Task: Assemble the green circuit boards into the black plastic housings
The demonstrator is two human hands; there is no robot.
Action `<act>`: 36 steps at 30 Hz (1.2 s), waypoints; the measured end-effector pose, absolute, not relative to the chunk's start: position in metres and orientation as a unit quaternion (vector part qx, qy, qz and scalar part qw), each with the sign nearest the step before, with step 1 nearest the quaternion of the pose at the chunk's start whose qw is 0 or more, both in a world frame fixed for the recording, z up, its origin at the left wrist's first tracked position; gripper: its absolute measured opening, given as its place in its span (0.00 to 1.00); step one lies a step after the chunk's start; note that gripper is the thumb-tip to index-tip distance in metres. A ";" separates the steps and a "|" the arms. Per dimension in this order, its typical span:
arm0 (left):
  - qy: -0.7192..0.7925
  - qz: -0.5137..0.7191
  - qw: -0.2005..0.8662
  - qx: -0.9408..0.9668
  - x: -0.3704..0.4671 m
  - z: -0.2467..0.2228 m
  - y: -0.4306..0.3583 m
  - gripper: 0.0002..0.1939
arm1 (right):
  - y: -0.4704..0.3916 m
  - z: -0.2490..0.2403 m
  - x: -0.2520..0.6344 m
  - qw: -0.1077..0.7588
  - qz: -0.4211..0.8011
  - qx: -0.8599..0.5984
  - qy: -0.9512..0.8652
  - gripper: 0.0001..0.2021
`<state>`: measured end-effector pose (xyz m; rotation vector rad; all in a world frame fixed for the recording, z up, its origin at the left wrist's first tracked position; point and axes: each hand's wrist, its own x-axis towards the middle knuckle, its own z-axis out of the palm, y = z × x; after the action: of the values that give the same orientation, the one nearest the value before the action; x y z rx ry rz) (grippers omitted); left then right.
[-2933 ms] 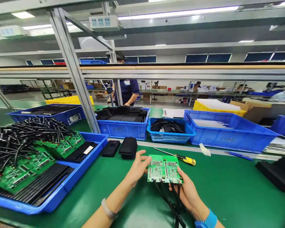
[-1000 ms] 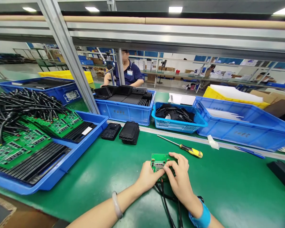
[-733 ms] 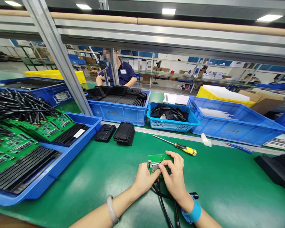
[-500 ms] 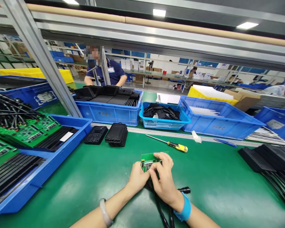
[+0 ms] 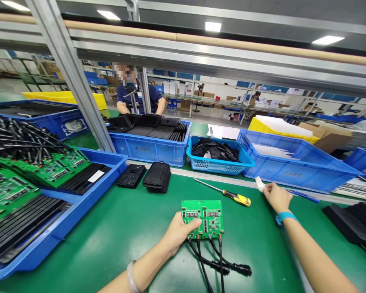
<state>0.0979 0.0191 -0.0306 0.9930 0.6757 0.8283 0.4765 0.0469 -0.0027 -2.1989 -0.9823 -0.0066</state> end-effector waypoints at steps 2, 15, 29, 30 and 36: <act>0.313 0.385 0.746 0.444 0.098 -0.031 0.020 0.29 | 0.045 -0.003 0.477 0.365 -0.001 -0.850 -0.380 0.07; 0.280 0.375 0.817 0.338 0.097 -0.025 0.014 0.29 | -0.036 -0.023 0.285 0.427 0.533 -0.560 -0.469 0.30; 0.327 0.345 0.767 0.431 0.087 0.003 0.013 0.28 | -0.055 -0.049 0.258 0.553 0.686 -0.433 -0.188 0.17; 0.349 0.337 0.744 0.460 0.072 0.009 0.019 0.28 | -0.052 -0.049 0.264 0.560 0.689 -0.429 -0.168 0.15; 0.518 0.314 0.502 0.617 -0.049 0.027 0.055 0.32 | -0.034 -0.032 0.312 0.511 0.762 -0.391 -0.074 0.11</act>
<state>-0.0493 0.0549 0.0270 1.4901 1.2514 0.7595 0.3125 -0.0338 -0.0316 -0.9400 -0.1789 1.8345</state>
